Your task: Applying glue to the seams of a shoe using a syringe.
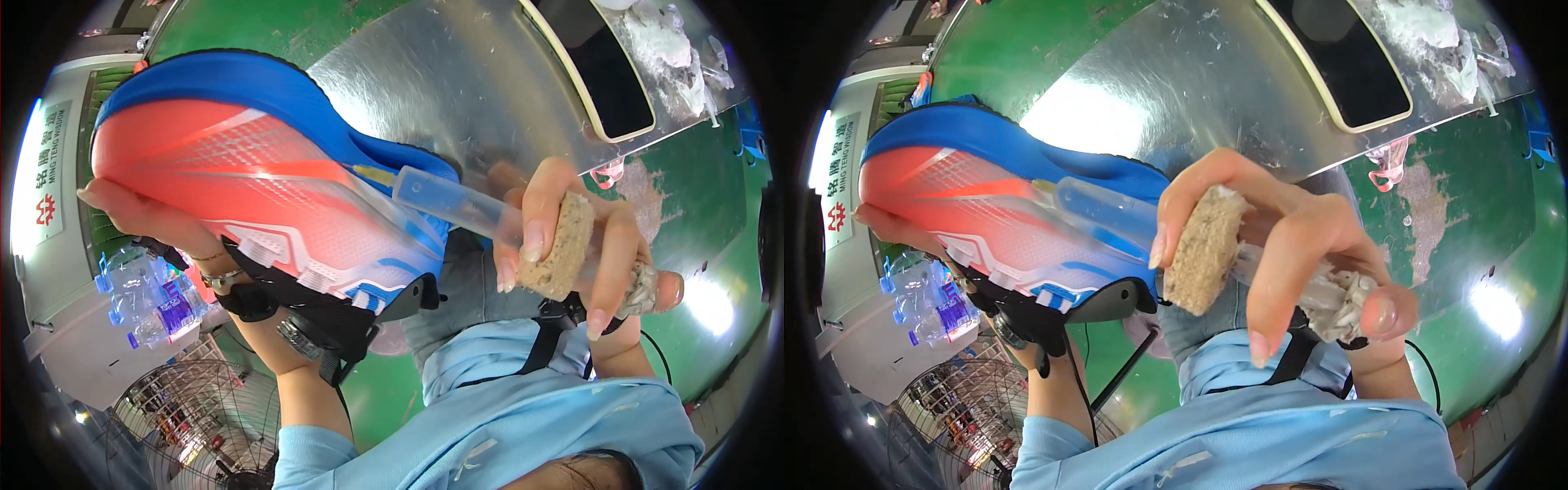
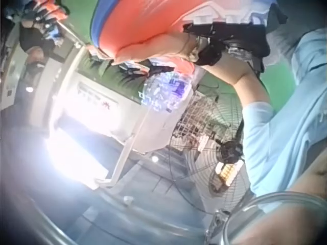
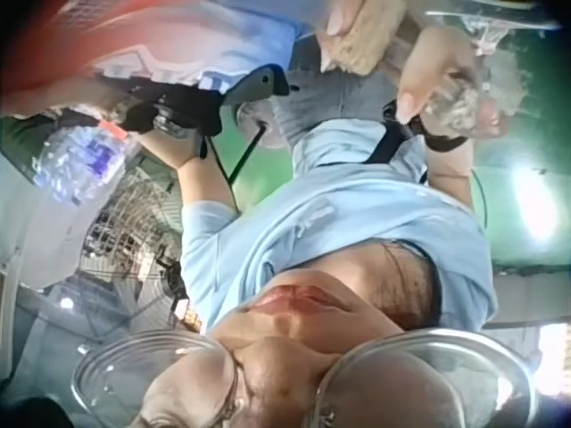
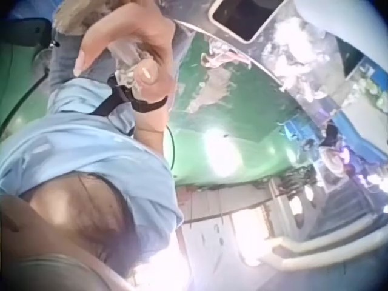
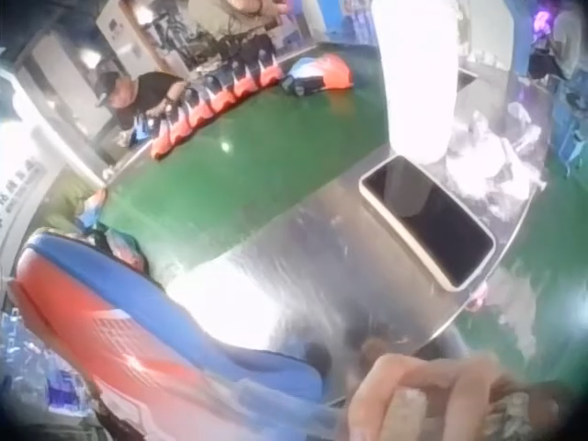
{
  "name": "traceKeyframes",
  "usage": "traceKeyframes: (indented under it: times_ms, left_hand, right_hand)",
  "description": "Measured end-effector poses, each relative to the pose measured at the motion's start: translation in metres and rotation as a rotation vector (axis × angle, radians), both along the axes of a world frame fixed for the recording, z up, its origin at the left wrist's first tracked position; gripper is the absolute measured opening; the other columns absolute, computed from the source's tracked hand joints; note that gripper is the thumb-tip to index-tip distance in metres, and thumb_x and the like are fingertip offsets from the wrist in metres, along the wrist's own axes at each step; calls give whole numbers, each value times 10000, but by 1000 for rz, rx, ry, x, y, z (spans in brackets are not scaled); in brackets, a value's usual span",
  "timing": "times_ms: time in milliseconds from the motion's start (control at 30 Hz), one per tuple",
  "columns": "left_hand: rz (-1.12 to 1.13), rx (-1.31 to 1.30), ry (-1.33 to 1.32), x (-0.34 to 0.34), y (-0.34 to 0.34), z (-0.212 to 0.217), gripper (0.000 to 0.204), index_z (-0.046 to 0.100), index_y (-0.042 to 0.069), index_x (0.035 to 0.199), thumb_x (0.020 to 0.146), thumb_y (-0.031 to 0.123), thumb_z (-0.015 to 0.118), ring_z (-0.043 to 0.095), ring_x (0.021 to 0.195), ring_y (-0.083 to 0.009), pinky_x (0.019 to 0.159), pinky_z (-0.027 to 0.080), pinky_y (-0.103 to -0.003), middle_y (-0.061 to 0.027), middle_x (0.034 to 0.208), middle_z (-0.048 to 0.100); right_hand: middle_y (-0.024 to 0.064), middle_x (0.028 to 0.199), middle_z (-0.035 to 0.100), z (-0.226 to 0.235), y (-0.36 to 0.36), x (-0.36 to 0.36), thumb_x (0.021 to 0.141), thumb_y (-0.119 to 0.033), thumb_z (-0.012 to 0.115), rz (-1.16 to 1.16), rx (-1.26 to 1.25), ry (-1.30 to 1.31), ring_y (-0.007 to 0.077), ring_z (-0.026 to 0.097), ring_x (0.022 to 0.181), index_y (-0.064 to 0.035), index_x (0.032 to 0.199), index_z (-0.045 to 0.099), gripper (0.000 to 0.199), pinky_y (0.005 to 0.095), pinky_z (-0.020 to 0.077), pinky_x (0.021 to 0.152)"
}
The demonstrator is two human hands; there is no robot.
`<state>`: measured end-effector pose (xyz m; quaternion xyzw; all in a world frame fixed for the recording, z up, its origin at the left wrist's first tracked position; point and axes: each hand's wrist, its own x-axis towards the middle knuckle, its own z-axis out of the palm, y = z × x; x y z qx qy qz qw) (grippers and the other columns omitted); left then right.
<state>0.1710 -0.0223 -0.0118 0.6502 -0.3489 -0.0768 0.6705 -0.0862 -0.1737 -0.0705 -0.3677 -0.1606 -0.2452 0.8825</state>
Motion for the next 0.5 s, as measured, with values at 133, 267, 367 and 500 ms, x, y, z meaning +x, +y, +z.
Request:
traceKeyframes:
  times_ms: [133,267,367,500]
  left_hand:
    - [-42,6,156,19,18,-7,813,520,-30,1112,813,713,378,582,932,-237,856,460,-369,-140,1026,597]
    - [-82,-2,306,44,21,-17,800,530,-22,1105,812,709,389,585,931,-242,859,463,-378,-139,1026,601]
    - [-124,-12,417,67,34,-17,789,536,-16,1099,811,705,396,587,930,-246,860,465,-384,-138,1026,604]
    - [-177,-18,576,77,35,-34,776,545,-8,1092,810,701,407,590,929,-252,862,468,-393,-136,1026,608]
  right_hand:
    - [163,1001,412,5,16,-7,802,-582,532,-28,119,101,334,516,840,-129,635,661,499,364,452,747]
    - [170,964,430,12,15,-19,769,-588,549,-41,107,266,330,513,830,-110,592,650,520,373,450,732]
    - [177,933,448,14,14,-28,760,-609,542,-37,31,383,321,520,821,-103,563,640,552,372,454,714]
    - [184,912,463,10,15,-37,739,-642,530,-99,-15,483,317,526,810,-101,536,626,585,369,458,699]
